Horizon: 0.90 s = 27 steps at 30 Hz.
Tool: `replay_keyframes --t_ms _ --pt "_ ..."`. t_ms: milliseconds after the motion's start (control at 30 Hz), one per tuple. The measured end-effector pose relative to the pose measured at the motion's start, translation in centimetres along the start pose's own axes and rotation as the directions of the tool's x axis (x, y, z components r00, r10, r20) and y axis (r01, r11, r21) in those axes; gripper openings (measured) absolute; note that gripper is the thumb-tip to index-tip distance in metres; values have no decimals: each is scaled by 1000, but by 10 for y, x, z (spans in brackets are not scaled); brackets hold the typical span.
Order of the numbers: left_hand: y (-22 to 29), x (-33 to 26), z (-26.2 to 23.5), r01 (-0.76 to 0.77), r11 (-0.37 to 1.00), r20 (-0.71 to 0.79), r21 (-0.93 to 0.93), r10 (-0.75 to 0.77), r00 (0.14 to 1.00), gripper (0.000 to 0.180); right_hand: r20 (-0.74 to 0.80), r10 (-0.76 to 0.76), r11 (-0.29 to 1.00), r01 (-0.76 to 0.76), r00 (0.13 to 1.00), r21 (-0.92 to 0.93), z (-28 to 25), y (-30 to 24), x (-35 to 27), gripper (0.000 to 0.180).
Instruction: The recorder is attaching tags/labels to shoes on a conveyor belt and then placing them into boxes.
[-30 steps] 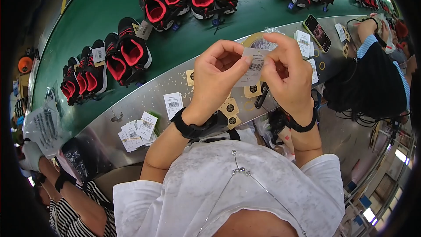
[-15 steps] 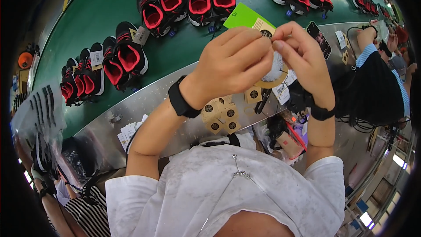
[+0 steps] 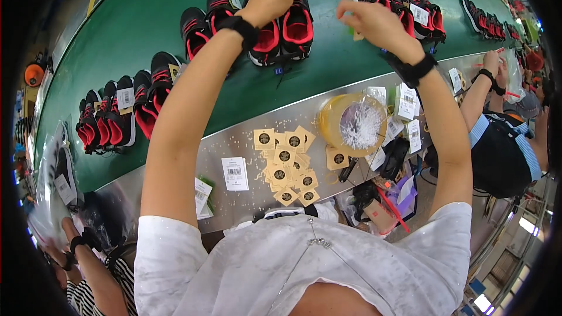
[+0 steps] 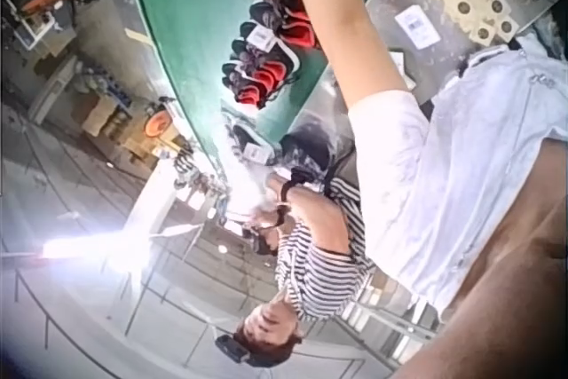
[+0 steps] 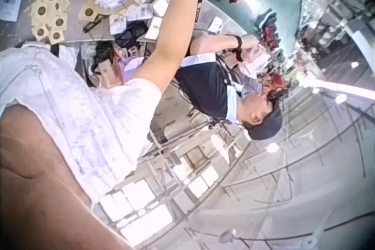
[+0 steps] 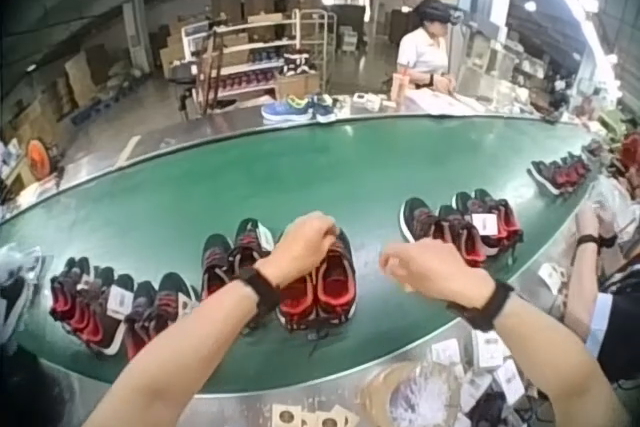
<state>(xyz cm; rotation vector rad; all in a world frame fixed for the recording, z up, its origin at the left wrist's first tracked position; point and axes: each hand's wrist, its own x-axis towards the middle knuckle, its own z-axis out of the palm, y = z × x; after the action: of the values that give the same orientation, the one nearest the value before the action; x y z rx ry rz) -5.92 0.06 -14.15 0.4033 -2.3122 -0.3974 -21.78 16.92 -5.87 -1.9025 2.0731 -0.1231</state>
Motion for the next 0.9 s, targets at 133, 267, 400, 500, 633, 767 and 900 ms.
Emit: replay_keyframes --t_ms 133,267,400,500,633,767,900 --pt "-27 21 7 503 850 639 -159 -300 708 16 65 -43 992 51 997 -112 34 16 34 17" --pt "-29 39 8 694 712 858 -109 -285 427 18 -116 -94 974 116 989 197 68 38 74 18" --pt "-37 45 11 629 776 928 -37 -207 310 20 -210 -35 990 62 977 124 78 22 93 19" --pt "-29 37 7 460 888 830 -11 -249 499 22 -131 3 997 -13 991 -73 61 -6 85 18" --pt "-28 23 6 578 809 718 -106 -340 608 20 -149 -60 994 45 987 -101 63 1 88 16" --pt "-33 15 15 390 911 526 -136 -268 807 18 -200 -87 966 132 976 221 76 15 97 15" --pt "-34 11 20 463 884 534 -72 -358 766 15 -349 -276 961 251 895 -117 86 6 100 24"
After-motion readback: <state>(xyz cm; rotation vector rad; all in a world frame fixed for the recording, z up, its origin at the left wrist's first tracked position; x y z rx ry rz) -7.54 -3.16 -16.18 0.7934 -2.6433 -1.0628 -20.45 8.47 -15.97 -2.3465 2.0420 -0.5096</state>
